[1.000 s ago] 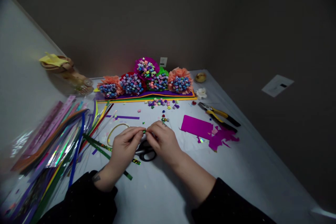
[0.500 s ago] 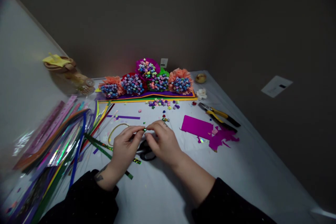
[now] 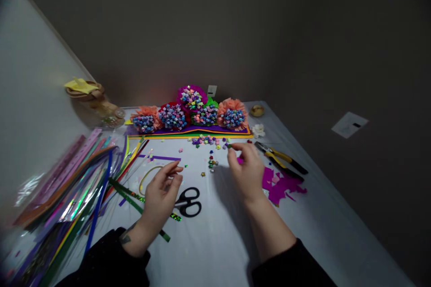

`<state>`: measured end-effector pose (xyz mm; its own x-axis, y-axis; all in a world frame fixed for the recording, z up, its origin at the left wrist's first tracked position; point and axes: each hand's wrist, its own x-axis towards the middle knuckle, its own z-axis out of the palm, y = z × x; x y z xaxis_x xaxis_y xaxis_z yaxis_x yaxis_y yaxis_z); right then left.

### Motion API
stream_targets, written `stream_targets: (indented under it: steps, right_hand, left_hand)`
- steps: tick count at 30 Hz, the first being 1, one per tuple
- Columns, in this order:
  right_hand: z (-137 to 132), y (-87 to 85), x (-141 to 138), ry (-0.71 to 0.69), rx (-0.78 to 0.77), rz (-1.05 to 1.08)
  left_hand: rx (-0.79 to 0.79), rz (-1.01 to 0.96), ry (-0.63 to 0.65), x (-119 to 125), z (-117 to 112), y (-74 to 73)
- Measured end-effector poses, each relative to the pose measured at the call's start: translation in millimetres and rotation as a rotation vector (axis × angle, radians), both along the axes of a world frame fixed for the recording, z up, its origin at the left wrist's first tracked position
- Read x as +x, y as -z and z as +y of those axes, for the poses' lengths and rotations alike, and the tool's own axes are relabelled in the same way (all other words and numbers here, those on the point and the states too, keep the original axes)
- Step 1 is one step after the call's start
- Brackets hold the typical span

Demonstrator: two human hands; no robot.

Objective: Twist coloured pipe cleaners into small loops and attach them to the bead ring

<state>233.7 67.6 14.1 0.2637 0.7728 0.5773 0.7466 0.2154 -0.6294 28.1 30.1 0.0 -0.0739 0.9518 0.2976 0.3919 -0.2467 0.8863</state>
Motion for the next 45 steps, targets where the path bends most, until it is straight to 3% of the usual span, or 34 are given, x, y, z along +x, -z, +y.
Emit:
stream_targets:
  steps: [3, 6, 9, 23, 28, 32, 36, 38, 45]
  right_hand:
    - [11, 9.5, 12, -0.060, -0.097, -0.113]
    - [15, 23.1, 7, -0.186, -0.247, -0.268]
    - [17, 29.9, 1, -0.199, -0.315, -0.337]
    - [24, 40.1, 7, -0.311, -0.269, -0.180]
    - [30, 43.1, -3, -0.378, -0.255, -0.274]
    - [32, 40.9, -9, -0.477, -0.293, -0.333]
    - [30, 36.7, -6, -0.569, -0.332, -0.215]
    - [27, 33.9, -5, -0.566, -0.351, -0.167]
    - [11, 26.6, -13, -0.639, -0.393, -0.244]
  left_hand:
    - [0.002, -0.032, -0.044, 0, 2, -0.4]
    - [-0.013, -0.084, -0.069, 0, 5, -0.3]
    - [-0.033, -0.124, -0.082, 0, 7, 0.1]
    - [-0.058, -0.074, -0.090, 0, 8, -5.3]
    - [-0.071, -0.003, -0.069, -1, 10, -7.1]
    - [-0.072, 0.311, -0.009, -16, 14, -17.5]
    - [-0.152, 0.805, 0.003, -35, 15, -33.2]
    - [-0.218, 0.961, 0.007, -39, 13, -37.4]
    - [-0.347, 1.131, 0.098, -39, 11, -35.0]
